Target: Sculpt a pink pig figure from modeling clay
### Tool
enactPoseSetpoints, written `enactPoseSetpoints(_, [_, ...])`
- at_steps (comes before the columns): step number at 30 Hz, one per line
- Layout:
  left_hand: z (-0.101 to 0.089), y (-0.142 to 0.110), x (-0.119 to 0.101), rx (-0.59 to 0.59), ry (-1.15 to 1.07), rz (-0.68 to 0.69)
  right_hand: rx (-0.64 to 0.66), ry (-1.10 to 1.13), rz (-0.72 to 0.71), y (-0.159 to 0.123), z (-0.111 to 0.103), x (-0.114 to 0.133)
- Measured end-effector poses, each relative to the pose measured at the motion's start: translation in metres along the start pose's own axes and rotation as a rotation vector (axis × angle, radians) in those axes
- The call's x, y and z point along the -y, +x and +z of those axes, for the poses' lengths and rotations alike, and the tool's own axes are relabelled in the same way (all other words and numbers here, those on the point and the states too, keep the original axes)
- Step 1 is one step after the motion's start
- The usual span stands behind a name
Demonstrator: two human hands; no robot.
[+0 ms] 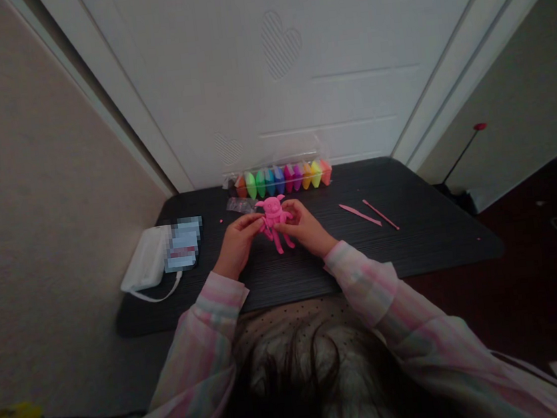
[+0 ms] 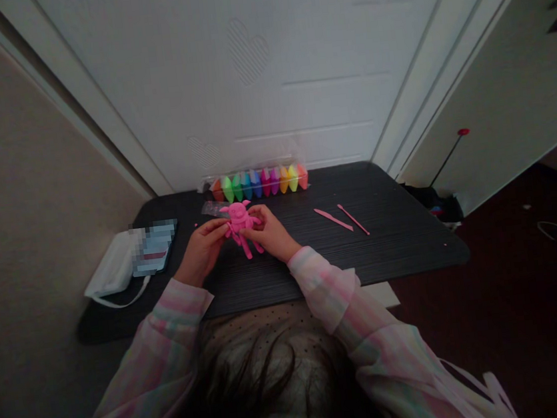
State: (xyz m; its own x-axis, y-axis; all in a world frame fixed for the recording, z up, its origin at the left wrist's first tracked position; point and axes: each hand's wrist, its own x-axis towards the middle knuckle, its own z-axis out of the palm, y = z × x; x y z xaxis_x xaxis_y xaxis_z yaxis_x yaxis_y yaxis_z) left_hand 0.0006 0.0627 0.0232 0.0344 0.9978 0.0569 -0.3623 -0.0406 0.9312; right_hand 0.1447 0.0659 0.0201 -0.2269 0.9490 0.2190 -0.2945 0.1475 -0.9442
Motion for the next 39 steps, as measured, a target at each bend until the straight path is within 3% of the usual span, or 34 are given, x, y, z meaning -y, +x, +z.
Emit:
enactPoseSetpoints(14, [-0.0049,0.0018,0.0042,0.03,0.189,0.166,-0.009,-0.059,-0.047,0.001,-0.0001,-0.002])
enactPoseSetpoints(23, [-0.0013,0.0002,0.0016,-0.038,0.304,0.216,-0.016,-0.045,-0.073,0.0017,0.0009,-0.0048])
enactPoseSetpoints(32, [-0.0029,0.0015,0.0042,-0.052,0.262,0.252,-0.021,-0.046,-0.122,0.0032,0.0038,-0.0085])
enactPoseSetpoints(39, [-0.0036,0.0016,0.0023,-0.115,0.372,0.304,-0.028,-0.07,-0.09,0.0023,0.0081,-0.0061])
